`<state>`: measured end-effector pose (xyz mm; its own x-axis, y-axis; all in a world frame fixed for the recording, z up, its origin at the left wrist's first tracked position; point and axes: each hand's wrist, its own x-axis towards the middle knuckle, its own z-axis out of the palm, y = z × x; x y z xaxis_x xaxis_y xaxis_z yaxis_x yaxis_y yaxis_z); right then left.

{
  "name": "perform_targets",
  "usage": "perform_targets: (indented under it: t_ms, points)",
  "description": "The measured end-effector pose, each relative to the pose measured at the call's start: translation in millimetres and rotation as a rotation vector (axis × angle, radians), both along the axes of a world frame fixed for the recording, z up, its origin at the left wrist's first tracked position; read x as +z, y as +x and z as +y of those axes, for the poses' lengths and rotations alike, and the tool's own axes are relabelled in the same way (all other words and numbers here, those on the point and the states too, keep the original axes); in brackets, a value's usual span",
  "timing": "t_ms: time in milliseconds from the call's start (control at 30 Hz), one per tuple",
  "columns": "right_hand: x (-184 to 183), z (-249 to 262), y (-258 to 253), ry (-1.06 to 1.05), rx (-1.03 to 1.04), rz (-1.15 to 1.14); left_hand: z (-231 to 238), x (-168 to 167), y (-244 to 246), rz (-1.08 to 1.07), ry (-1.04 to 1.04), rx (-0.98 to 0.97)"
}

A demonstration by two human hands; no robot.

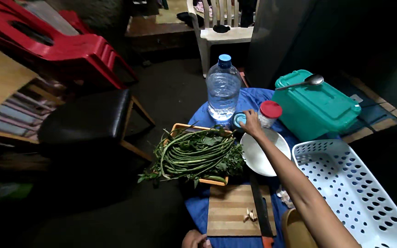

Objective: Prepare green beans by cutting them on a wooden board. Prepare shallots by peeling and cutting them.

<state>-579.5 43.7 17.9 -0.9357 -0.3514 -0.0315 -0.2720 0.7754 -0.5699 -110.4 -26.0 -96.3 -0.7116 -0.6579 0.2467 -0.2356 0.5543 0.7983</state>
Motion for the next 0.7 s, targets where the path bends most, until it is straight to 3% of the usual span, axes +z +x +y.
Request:
perform_targets:
  t_ms: [133,267,400,467,567,700]
  points:
    - [4.2,16.9,39.3,-0.237,-0.021,0.071,0.4,-2.6,1.7,0.007,-0.051,0.013]
    - [6.7,54.4,147.6,-0.391,-0.003,-0.022,3.6,-6.8,-1.2,-0.002,-0.032,0.042]
    - [-11.2,114.2,280.0,-0.103,0.082,-0.403,9.0,0.5,-2.8,-0.02,-0.037,0.047]
    - [-28.5,135.2,330.2,0.074,0.031,-0.532,13.1,5.5,-1.8,-0.05,-0.013,0.033]
    - [-50.9,149.5,376.9,0.22,-0.065,-0.54,17.1,7.7,0.8,-0.106,-0.035,0.022]
    - [-66.9,155.9,399.3,0.185,-0.191,-0.434,25.8,17.0,1.2,-0.166,-0.068,-0.054]
